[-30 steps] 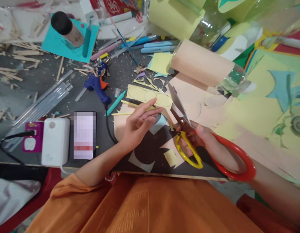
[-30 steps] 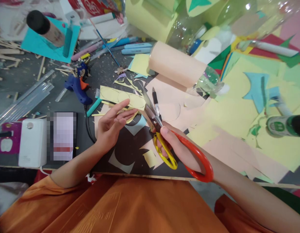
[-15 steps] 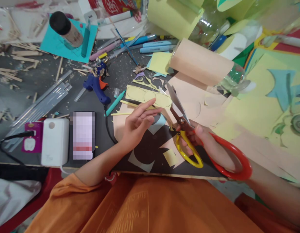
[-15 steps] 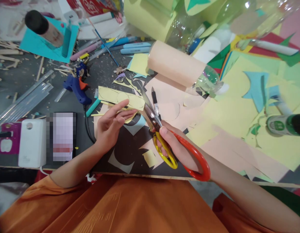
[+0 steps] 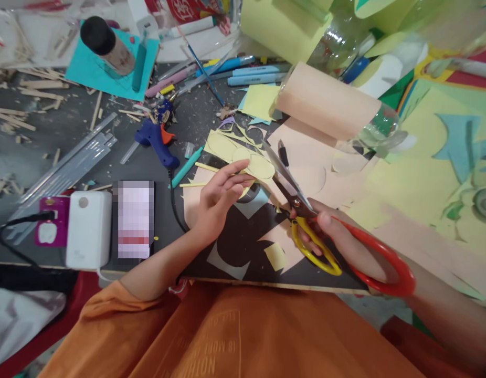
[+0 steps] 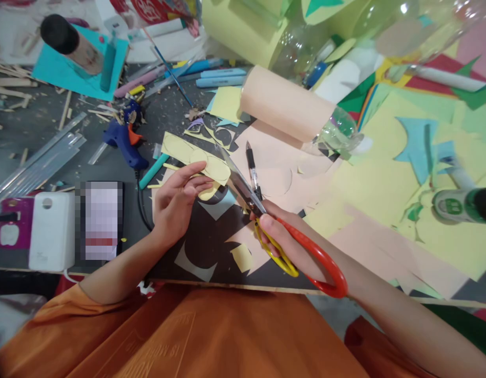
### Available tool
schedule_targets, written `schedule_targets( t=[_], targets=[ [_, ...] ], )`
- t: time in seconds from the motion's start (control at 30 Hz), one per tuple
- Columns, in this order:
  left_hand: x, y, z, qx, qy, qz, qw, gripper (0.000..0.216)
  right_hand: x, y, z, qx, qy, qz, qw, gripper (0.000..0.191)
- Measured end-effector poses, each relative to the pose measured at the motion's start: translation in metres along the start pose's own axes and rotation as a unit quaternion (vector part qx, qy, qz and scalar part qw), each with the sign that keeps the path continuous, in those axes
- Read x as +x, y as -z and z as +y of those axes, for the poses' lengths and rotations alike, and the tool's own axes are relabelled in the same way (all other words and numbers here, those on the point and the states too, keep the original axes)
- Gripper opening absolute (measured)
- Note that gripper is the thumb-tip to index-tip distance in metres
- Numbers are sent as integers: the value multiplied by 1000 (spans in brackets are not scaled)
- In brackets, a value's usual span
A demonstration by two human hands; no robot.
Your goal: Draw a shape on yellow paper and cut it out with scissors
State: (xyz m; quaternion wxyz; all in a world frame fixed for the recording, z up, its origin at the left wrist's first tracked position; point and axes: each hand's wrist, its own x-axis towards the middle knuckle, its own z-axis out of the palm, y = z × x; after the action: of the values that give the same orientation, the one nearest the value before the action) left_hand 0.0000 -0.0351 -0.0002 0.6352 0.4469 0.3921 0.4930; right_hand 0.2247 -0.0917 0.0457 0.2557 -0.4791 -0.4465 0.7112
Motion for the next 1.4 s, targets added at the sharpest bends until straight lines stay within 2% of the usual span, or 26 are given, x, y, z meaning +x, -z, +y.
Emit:
schedule_targets(
  t=[0.23, 0.6, 0.8, 1.1, 1.2, 1.3, 1.4],
  targets=[
    [1, 0, 1, -18, -6, 6, 1000, 37, -5, 7, 1, -62, -27, -6, 998, 48],
    [3, 1, 0, -21, -14, 7, 1000, 34, -5, 8, 0, -63, -28, -32, 997, 45],
    [4, 1, 0, -8, -7, 17, 1000, 36, -5, 6, 2, -58, -26, -25, 998, 47],
    [5, 2, 0, -3, -2, 17, 1000, 39, -5, 4, 4, -67, -24, -3, 997, 58],
    [7, -3, 5, -20, 0, 39, 999, 40, -7, 3, 3, -62, -39, -1, 997, 57],
    [10, -8, 12, -65, 48, 96, 992, 41, -9, 1, -3, -70, -55, -3, 996, 55],
    [14, -10, 17, -101, 139, 95, 981, 42, -12, -1, -9, -100, -58, -18, 993, 56]
  ],
)
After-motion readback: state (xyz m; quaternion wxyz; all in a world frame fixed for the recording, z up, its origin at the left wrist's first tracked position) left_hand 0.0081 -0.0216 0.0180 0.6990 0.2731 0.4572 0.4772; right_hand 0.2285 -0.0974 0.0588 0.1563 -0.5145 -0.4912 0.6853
